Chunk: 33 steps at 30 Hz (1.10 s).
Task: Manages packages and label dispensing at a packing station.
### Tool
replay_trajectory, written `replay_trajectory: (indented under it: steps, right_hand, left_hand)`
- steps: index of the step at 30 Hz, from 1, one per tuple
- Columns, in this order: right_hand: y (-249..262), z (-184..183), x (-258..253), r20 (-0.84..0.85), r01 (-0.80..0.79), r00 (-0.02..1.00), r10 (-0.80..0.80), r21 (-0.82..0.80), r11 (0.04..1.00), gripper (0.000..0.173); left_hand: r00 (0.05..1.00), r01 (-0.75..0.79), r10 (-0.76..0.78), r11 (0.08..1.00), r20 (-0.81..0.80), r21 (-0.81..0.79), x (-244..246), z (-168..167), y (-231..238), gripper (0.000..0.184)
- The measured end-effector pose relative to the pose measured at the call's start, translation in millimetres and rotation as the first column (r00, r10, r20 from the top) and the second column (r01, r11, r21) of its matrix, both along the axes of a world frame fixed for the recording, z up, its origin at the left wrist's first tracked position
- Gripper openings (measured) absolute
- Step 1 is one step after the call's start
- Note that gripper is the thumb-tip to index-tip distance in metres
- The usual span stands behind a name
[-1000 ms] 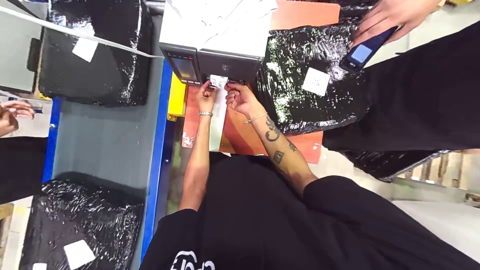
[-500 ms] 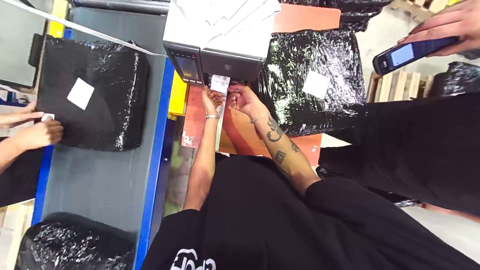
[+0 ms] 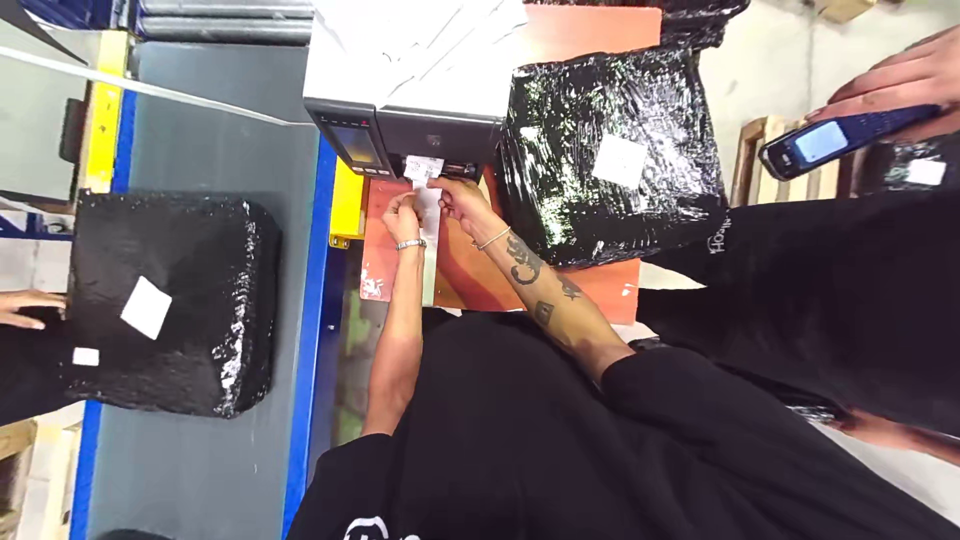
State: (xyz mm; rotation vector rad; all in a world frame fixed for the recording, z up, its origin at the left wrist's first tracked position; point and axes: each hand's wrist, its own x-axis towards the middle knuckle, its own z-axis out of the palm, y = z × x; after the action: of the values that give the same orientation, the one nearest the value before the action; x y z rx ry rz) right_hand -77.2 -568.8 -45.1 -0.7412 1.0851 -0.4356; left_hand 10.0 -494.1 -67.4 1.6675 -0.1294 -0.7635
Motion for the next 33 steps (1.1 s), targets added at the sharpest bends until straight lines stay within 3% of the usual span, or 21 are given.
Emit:
replay_trajectory:
  steps: [3,5,6,8,11,14,17,19,21,24,26,27,29,31,33]
  right_hand:
    - [-1.5,1.0,0.4,0.039,0.006,0.999,-0.008,0.057,0.998,0.013]
    - [-1.8,-0.7,-4.2,0.086,-0.028,0.996,0.019,0.101,0.994,0.011]
    - [0.0,-1.2,-8.5,0.115,-0.042,0.993,0.03,0.107,0.993,0.01]
    - [4.5,2.5,-16.7,0.157,-0.069,0.986,0.055,0.087,0.994,0.008]
    - [2.0,8.7,-14.6,0.241,-0.096,0.969,0.061,0.135,0.986,0.013]
    - [-2.9,20.2,-9.9,0.391,-0.187,0.917,0.083,0.238,0.953,0.023]
    - [4.5,37.0,-36.7,0.304,-0.268,0.922,0.241,0.05,0.962,0.025]
    - [7.6,40.8,-73.9,0.151,-0.229,0.956,0.253,-0.161,0.96,0.023]
    - [6.1,34.9,-130.5,-0.022,-0.107,0.994,0.107,-0.37,0.923,0.023]
    - [-3.1,14.0,-221.7,-0.187,0.072,0.962,-0.202,-0.537,0.84,0.022]
    - [-21.8,-13.0,-271.9,-0.336,0.072,0.881,-0.334,-0.601,0.796,0.022]
    - [-39.3,-32.7,-295.2,-0.488,-0.018,0.794,-0.363,-0.615,0.788,0.026]
    - [-56.5,-53.1,-325.2,-0.815,-0.242,0.505,-0.285,-0.45,0.86,0.05]
    - [-60.2,-55.4,-331.1,-0.923,-0.296,0.298,-0.244,-0.333,0.895,0.069]
    - [-61.3,-46.5,-340.5,-0.947,-0.204,0.235,-0.221,-0.27,0.941,0.078]
  left_hand:
    - [0.958,0.179,-0.159,0.982,0.238,-0.067,16.1,-26.5,3.0,0.052]
    - [0.913,0.312,-0.256,0.94,0.319,-0.14,24.1,-34.7,-3.4,0.065]
    - [0.908,0.349,-0.284,0.92,0.308,-0.179,26.2,-37.0,-7.5,0.062]
    - [0.916,0.35,-0.28,0.908,0.287,-0.231,30.8,-41.6,-15.3,0.037]
    - [0.853,0.369,-0.234,0.902,0.467,-0.223,44.9,-57.8,-19.5,0.009]
    - [0.761,0.4,-0.242,0.905,0.603,-0.142,50.9,-60.9,-13.2,0.018]
    - [0.847,0.336,-0.263,0.938,0.463,-0.08,40.1,-43.9,-7.3,0.034]
    - [0.885,0.248,-0.197,0.966,0.423,-0.07,26.2,-42.3,-1.5,0.028]
    - [0.916,0.23,-0.205,0.973,0.345,-0.032,0.6,-48.4,8.3,0.019]
    - [0.878,0.429,-0.443,0.896,0.178,0.117,-49.4,-67.4,21.3,0.029]
    - [0.818,0.563,-0.576,0.805,0.014,0.186,-82.3,-72.0,16.9,0.04]
    - [0.778,0.623,-0.625,0.756,-0.059,0.202,-98.2,-68.3,9.2,0.046]
    - [0.692,0.722,-0.702,0.669,-0.167,0.177,-124.2,-66.4,-5.4,0.058]
    - [0.669,0.744,-0.718,0.65,-0.196,0.158,-141.1,-67.6,-25.0,0.069]
    - [0.695,0.719,-0.689,0.671,-0.204,0.181,-151.3,-69.5,-46.0,0.079]
